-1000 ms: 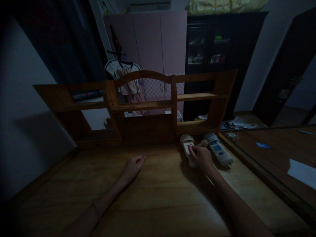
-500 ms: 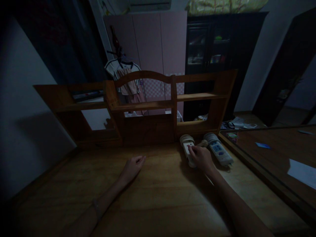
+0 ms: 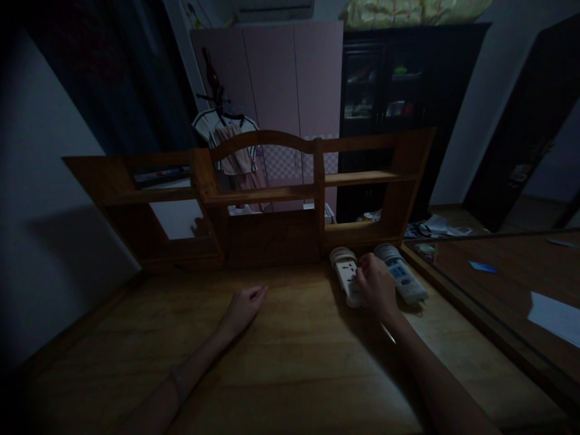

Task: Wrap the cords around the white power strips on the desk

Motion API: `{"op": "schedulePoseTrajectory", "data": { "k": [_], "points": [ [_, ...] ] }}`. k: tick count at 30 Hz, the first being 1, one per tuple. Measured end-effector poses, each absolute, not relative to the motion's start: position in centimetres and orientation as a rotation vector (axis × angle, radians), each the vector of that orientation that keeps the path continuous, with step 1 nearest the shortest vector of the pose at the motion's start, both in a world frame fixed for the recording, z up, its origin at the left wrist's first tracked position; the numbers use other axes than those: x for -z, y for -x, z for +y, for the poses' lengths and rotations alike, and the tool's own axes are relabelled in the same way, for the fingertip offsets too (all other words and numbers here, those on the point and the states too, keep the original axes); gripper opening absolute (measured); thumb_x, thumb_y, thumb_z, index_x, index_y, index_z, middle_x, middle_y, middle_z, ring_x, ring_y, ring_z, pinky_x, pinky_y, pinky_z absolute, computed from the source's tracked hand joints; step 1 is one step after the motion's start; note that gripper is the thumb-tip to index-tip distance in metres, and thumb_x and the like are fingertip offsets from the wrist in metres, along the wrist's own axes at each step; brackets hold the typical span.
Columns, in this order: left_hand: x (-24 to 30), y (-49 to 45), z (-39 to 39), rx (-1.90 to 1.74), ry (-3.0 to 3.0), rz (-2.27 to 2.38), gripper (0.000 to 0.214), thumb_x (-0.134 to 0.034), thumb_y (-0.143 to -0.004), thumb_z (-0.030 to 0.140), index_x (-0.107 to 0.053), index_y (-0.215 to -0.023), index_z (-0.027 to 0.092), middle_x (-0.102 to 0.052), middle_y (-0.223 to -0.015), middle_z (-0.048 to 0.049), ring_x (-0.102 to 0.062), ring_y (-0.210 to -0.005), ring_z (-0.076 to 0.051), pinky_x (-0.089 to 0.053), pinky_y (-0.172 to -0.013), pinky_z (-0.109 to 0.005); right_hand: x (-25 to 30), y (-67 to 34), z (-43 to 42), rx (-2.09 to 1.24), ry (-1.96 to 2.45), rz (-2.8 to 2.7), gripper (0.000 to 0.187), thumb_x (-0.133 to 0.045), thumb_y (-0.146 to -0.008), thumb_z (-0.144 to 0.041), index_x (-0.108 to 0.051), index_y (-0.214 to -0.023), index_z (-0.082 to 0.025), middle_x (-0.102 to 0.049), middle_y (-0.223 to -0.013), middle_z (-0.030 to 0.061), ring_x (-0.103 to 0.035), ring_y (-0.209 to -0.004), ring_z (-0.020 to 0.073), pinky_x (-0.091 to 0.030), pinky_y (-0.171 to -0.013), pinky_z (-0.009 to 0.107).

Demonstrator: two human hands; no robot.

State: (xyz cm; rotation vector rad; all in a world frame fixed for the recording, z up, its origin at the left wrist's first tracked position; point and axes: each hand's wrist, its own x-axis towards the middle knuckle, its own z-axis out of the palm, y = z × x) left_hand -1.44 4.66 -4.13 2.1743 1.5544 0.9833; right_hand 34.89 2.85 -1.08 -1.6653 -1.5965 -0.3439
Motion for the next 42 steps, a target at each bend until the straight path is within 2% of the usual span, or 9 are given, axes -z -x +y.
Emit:
{"op": "schedulePoseTrajectory", "data": {
  "k": [4,9,12,20,26,30,34,37,42],
  "points": [
    [4.1,1.4,4.6,-0.982,-2.173,1.551,0.042,-0.039,-0.088,0.046,-0.043,-0.057,0.017,-0.035,-0.054,0.0047,-0.03,-0.051,-0.009,-0.018,-0.054,-0.025,1.7,-35.4,3.2,0.338,1.673,-1.661,0.02,-0.049,-0.084,-0.028,-0.053,-0.101,-0.019,-0.059,-0.096,0.0096,-0.056,-0.09,0.0238,-0.041,-0.076,0.031],
    [4.0,1.3,4.6,-0.99,-2.166,1.557,0.042,-0.039,-0.087,0.045,-0.041,-0.057,0.017,-0.033,-0.053,0.0049,-0.03,-0.051,-0.008,-0.018,-0.053,-0.024,2.3,-35.5,3.4,0.307,1.743,-1.673,0.026,-0.046,-0.087,-0.032,-0.052,-0.108,-0.018,-0.056,-0.105,0.0111,-0.055,-0.094,0.0244,-0.044,-0.078,0.032],
    [4.0,1.3,4.6,-0.987,-2.169,1.553,0.042,-0.038,-0.088,0.045,-0.041,-0.057,0.017,-0.034,-0.054,0.0049,-0.03,-0.051,-0.008,-0.019,-0.053,-0.024,2.4,-35.4,3.3,0.284,1.793,-1.674,0.031,-0.044,-0.088,-0.038,-0.051,-0.111,-0.019,-0.054,-0.11,0.0108,-0.056,-0.096,0.0244,-0.045,-0.079,0.032],
    [4.1,1.4,4.5,-0.978,-2.177,1.551,0.043,-0.038,-0.088,0.045,-0.044,-0.058,0.016,-0.036,-0.054,0.0045,-0.032,-0.052,-0.008,-0.019,-0.054,-0.024,2.2,-34.1,2.6,0.142,1.884,-1.674,0.06,-0.043,-0.085,-0.061,-0.041,-0.128,-0.02,-0.054,-0.123,0.014,-0.055,-0.11,0.03,-0.047,-0.08,0.036],
    [4.2,1.4,4.6,-0.971,-2.18,1.552,0.043,-0.038,-0.089,0.046,-0.041,-0.058,0.017,-0.032,-0.054,0.0053,-0.032,-0.051,-0.008,-0.019,-0.054,-0.024,1.9,-33.5,2.5,-0.016,1.956,-1.746,0.073,-0.044,-0.082,-0.066,-0.035,-0.138,-0.018,-0.063,-0.114,0.0161,-0.062,-0.102,0.0329,-0.046,-0.076,0.038],
    [4.3,1.4,4.7,-0.974,-2.179,1.549,0.043,-0.038,-0.089,0.047,-0.041,-0.058,0.017,-0.032,-0.054,0.0053,-0.033,-0.051,-0.008,-0.02,-0.054,-0.024,1.9,-33.3,2.5,-0.052,1.914,-1.785,0.075,-0.05,-0.081,-0.062,-0.034,-0.14,-0.018,-0.065,-0.11,0.0161,-0.063,-0.096,0.0324,-0.046,-0.077,0.037],
    [4.3,1.3,4.7,-0.976,-2.176,1.547,0.043,-0.038,-0.089,0.046,-0.041,-0.058,0.017,-0.033,-0.054,0.005,-0.033,-0.052,-0.008,-0.02,-0.054,-0.024,1.9,-33.2,2.4,-0.141,1.835,-1.803,0.076,-0.057,-0.079,-0.051,-0.031,-0.142,-0.019,-0.062,-0.115,0.0158,-0.062,-0.099,0.0311,-0.046,-0.08,0.036],
    [4.3,1.3,4.7,-0.974,-2.176,1.54,0.043,-0.038,-0.088,0.046,-0.041,-0.057,0.017,-0.033,-0.054,0.005,-0.032,-0.052,-0.008,-0.019,-0.054,-0.024,1.8,-33.1,2.4,-0.201,1.796,-1.79,0.077,-0.059,-0.078,-0.044,-0.029,-0.144,-0.019,-0.059,-0.12,0.016,-0.061,-0.103,0.0305,-0.046,-0.082,0.035],
    [4.3,1.1,4.7,-0.955,-2.166,1.535,0.043,-0.037,-0.089,0.046,-0.042,-0.058,0.017,-0.033,-0.054,0.0051,-0.032,-0.052,-0.008,-0.019,-0.054,-0.024,2.1,-33.4,2.7,-0.247,1.773,-1.764,0.078,-0.06,-0.076,-0.041,-0.028,-0.144,-0.021,-0.06,-0.117,0.0146,-0.062,-0.1,0.0306,-0.046,-0.079,0.035]
  ]
}}
